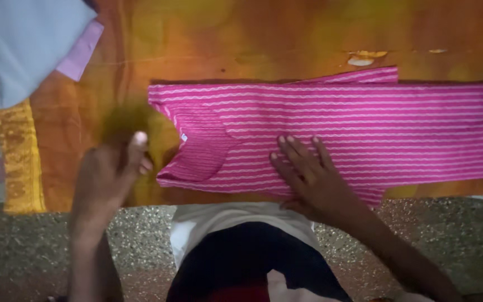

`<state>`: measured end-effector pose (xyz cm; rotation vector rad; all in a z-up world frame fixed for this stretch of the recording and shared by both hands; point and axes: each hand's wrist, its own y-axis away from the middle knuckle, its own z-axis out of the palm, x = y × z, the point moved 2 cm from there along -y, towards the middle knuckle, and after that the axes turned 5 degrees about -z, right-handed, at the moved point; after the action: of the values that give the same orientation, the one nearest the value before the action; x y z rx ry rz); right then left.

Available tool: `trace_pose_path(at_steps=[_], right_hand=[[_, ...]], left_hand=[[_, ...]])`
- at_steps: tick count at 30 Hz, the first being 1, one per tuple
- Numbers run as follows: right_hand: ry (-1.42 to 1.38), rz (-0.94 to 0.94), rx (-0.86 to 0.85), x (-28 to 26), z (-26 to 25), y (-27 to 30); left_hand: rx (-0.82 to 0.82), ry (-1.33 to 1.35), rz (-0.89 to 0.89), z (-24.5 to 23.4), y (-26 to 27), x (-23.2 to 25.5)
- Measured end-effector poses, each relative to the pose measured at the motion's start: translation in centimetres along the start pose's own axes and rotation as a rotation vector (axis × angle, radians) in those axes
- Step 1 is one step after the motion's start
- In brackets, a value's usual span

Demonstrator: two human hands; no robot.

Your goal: The person folds a pink striped shirt by laying it flat, folding the sleeves inward, and then folding the body of the shirt into a square, before picking up other items from a pile on the bed and placing them into a suitcase.

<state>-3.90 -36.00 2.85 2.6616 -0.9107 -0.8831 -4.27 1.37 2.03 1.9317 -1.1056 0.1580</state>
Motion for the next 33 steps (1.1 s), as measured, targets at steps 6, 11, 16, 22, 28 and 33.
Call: trace_pose_path(at_steps=[6,11,16,22,28,33], right_hand=[[0.074,0.048,0.104,-1.3,1.4,-0.5],[-0.032,0.069,0.292,-4.3,1.1,-3.3],[-0.108,0.164,0.521,-5.4,0.9,-5.7],[-0.202,0.200,0.756,-2.7,0.7,-5.5],[-0.587,0.192,0.724,1.1,-0.3,-2.7],[-0.532,0.235,0.724,5.3,-3.7,3.3]], left_hand=[[-0.345,0.589,0.189,3.3,2.0,0.1],[-0.310,0.834,0.039,4.0,2.9,2.6],[-0.181,0.890,0.352,3.4,4.4,5.6],[0.099,0.970,0.568,4.4,3.4,5.7],[0.294,0.810,0.520,7.5,0.5,2.3],[0.343,0.480,0.674,9.3,0.1,2.6]])
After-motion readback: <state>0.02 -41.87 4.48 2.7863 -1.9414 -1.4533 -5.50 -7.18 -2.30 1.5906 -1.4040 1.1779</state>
